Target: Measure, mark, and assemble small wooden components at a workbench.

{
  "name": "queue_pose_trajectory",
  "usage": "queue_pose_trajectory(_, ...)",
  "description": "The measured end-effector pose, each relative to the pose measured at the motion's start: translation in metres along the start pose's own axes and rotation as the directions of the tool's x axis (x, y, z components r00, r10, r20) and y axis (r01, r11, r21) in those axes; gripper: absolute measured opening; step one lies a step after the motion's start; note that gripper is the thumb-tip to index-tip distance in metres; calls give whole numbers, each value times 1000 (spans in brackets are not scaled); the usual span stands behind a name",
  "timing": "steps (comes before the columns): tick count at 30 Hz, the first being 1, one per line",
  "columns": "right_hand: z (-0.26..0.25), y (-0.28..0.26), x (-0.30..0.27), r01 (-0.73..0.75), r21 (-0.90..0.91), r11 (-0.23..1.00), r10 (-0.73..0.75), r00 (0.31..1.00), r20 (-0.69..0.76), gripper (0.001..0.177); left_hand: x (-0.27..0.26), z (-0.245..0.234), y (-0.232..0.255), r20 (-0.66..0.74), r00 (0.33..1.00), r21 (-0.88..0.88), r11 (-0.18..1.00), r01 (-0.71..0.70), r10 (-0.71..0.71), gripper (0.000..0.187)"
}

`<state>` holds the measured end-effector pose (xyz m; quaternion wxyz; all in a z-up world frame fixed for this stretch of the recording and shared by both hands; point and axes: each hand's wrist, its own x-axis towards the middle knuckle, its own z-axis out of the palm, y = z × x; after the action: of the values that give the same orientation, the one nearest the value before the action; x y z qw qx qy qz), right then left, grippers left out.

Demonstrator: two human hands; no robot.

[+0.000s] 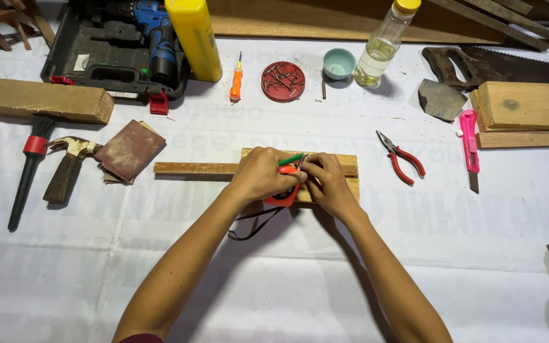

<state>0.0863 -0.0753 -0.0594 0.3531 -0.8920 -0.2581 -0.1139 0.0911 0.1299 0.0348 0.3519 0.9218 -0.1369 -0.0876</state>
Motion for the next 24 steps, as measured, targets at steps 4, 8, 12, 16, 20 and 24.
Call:
queue_pose_trajectory(4, 7, 7, 0, -14, -10, 1000, 15, 999, 29, 29, 9, 4, -4, 46, 998, 49, 998, 31, -33, 38)
queue_pose_trajectory(8, -23, -1, -8, -74, -13, 997, 73, 995, -67, 39, 15, 8, -3, 30, 999, 87, 996, -30, 27, 46)
queue_pose_trajectory(12, -44, 21, -30, -244, -60, 968, 234, 962, -139, 46, 26, 9, 16, 157, 986, 204, 975, -82, 50, 44)
queue_pose_trajectory(16, -59, 18, -36, -236, 5, 972, 233, 957, -171, 56, 46, 30, 31, 168, 960, 281, 922, -265, 225, 39)
queue_pose_trajectory(20, -60, 32, -40, -273, 106, 956, 287, 945, -160, 76, 68, 57, 42, 247, 921, 437, 813, -384, 302, 24)
queue_pose_trajectory(24, -62, 39, -41, -256, 234, 938, 295, 944, -146, 91, 88, 86, 40, 285, 891, 557, 695, -454, 353, 10)
